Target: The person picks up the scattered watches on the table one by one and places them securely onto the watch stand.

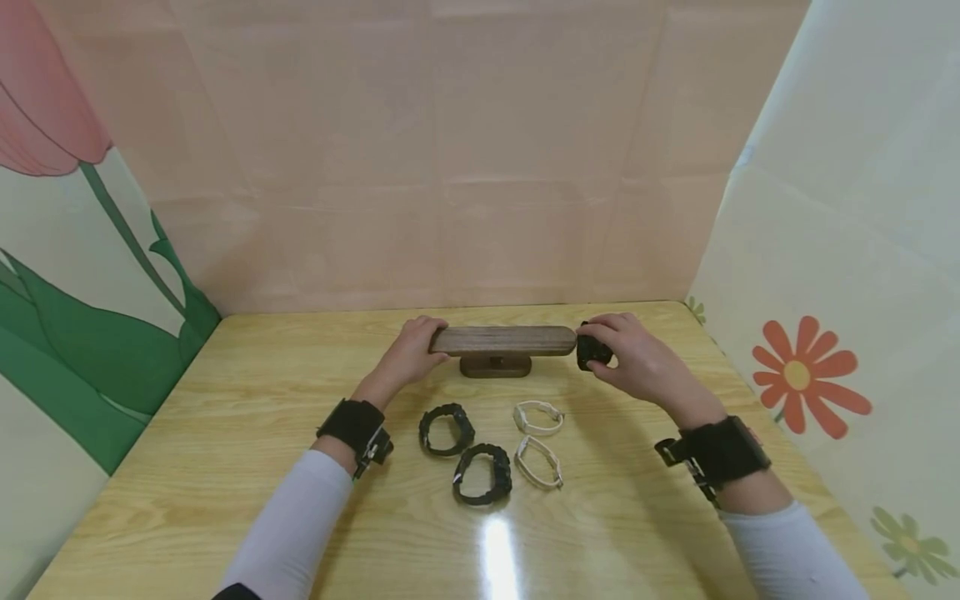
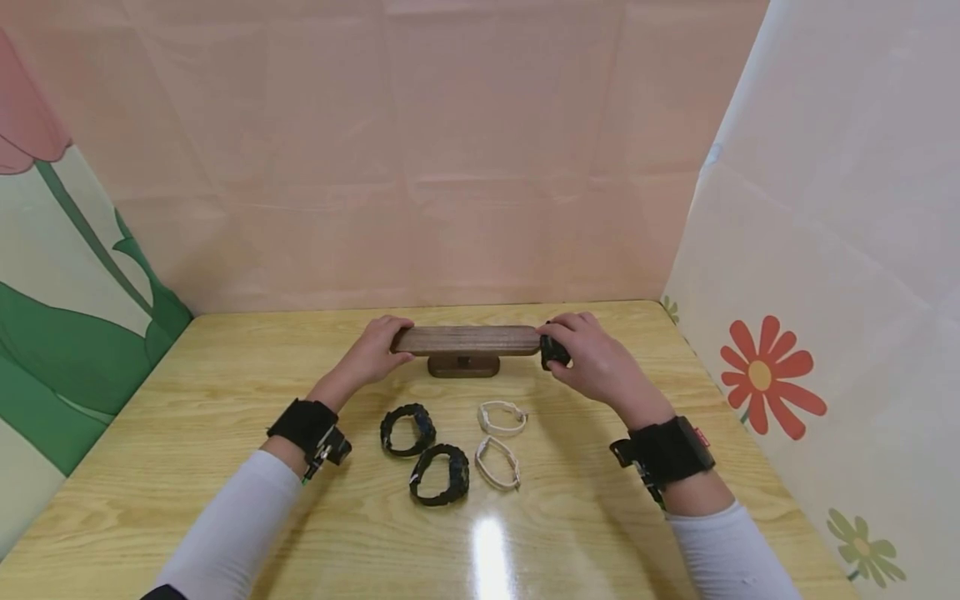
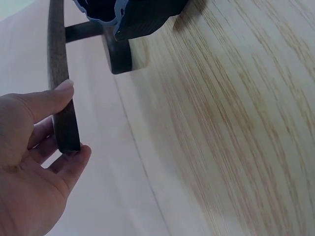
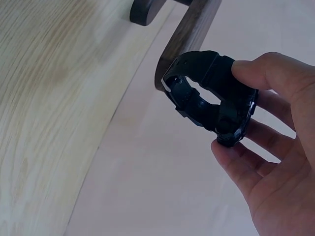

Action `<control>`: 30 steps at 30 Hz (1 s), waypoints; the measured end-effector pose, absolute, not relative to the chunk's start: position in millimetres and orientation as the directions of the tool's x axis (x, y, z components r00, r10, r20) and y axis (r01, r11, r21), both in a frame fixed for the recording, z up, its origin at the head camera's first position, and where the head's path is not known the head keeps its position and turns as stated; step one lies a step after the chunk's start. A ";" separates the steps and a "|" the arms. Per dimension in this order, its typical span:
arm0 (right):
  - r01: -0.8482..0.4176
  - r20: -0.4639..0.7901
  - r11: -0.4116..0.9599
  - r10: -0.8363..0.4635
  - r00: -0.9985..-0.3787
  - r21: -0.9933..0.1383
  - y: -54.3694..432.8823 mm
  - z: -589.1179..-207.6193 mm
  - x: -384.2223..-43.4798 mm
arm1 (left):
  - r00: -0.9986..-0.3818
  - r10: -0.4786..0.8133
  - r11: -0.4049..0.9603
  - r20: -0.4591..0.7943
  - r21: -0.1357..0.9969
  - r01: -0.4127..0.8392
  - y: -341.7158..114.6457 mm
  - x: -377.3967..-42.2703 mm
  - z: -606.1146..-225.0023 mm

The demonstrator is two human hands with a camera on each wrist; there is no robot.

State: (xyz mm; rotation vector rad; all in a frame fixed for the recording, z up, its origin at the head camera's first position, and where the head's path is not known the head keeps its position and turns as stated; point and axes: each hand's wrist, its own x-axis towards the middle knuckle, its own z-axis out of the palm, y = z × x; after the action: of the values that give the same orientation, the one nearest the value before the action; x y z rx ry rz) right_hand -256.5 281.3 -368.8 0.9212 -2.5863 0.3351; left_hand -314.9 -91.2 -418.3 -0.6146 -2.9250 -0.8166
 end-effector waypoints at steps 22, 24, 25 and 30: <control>-0.576 0.311 0.803 -0.514 -0.799 -0.153 296.4 -381.4 -281.6 | -0.920 0.366 0.792 0.140 0.473 0.387 -88.3 -310.5 -414.8; -0.573 0.303 0.804 -0.513 -0.803 -0.158 296.9 -382.7 -283.8 | -0.922 0.362 0.793 0.140 0.473 0.384 -87.8 -310.6 -415.1; -0.572 0.302 0.804 -0.512 -0.804 -0.163 297.0 -383.3 -285.0 | -0.922 0.361 0.794 0.140 0.472 0.382 -87.5 -311.0 -415.6; -0.576 0.292 0.799 -0.517 -0.804 -0.173 298.0 -387.5 -291.0 | -0.922 0.360 0.798 0.144 0.465 0.384 -86.3 -312.8 -417.6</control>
State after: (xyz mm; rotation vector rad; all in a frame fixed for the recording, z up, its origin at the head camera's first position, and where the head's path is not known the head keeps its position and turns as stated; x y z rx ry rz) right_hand -291.0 298.0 -387.5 0.8507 -2.7567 0.3741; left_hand -312.8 -86.3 -417.6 -0.6069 -2.9321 -0.7746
